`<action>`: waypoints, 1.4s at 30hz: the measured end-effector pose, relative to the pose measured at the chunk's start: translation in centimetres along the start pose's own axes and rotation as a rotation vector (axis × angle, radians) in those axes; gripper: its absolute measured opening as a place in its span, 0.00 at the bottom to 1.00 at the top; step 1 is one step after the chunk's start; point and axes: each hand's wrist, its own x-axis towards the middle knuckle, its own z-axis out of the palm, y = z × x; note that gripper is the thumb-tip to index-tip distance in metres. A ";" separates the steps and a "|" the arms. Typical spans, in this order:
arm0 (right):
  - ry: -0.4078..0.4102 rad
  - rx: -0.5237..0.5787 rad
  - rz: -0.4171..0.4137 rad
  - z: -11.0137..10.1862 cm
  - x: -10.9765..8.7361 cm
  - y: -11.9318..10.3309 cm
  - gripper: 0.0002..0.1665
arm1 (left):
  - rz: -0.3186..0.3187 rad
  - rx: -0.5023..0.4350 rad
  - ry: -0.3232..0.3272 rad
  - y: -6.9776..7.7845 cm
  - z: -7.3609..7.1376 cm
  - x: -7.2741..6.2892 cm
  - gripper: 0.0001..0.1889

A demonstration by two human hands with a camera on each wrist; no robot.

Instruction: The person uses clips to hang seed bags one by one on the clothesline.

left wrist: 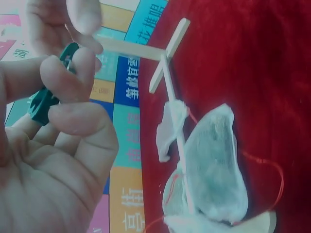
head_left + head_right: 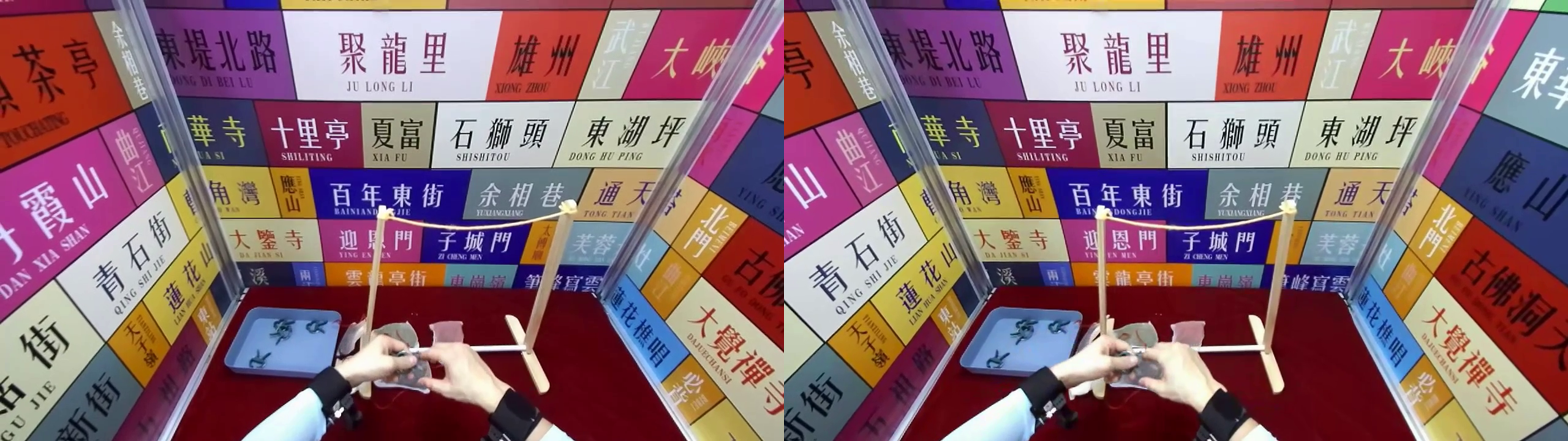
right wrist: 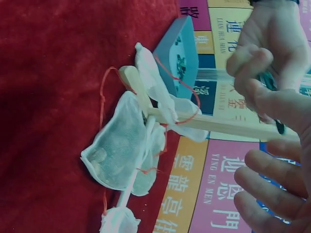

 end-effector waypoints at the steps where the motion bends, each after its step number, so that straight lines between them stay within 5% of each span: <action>1: -0.001 0.001 -0.014 0.1 0.0 0.0 0.23 | -0.005 -0.012 -0.008 0.1 0.1 0.0 0.14; 10: 0.008 -0.012 0.025 0.7 0.0 -0.2 0.25 | -0.024 -0.008 -0.087 0.5 0.1 -0.3 0.16; 18: 0.086 -0.174 -0.203 1.0 -0.2 -0.1 0.19 | -0.064 0.006 -0.117 0.3 0.2 -0.7 0.17; 26: 0.123 -0.241 -0.308 1.1 -0.4 0.3 0.23 | -0.090 0.004 -0.101 -0.1 0.4 -1.0 0.14; 34: 0.076 -0.335 -0.286 0.9 -2.1 1.1 0.19 | -0.049 0.116 0.148 -2.2 -0.2 -1.6 0.19; 38: 0.064 -0.345 -0.283 0.8 -3.0 1.7 0.20 | 0.034 0.424 0.353 -3.9 -1.1 -2.1 0.13; 42: 0.064 -0.356 -0.272 0.5 -2.7 2.2 0.20 | -0.014 0.762 0.512 -5.7 -2.3 -2.0 0.17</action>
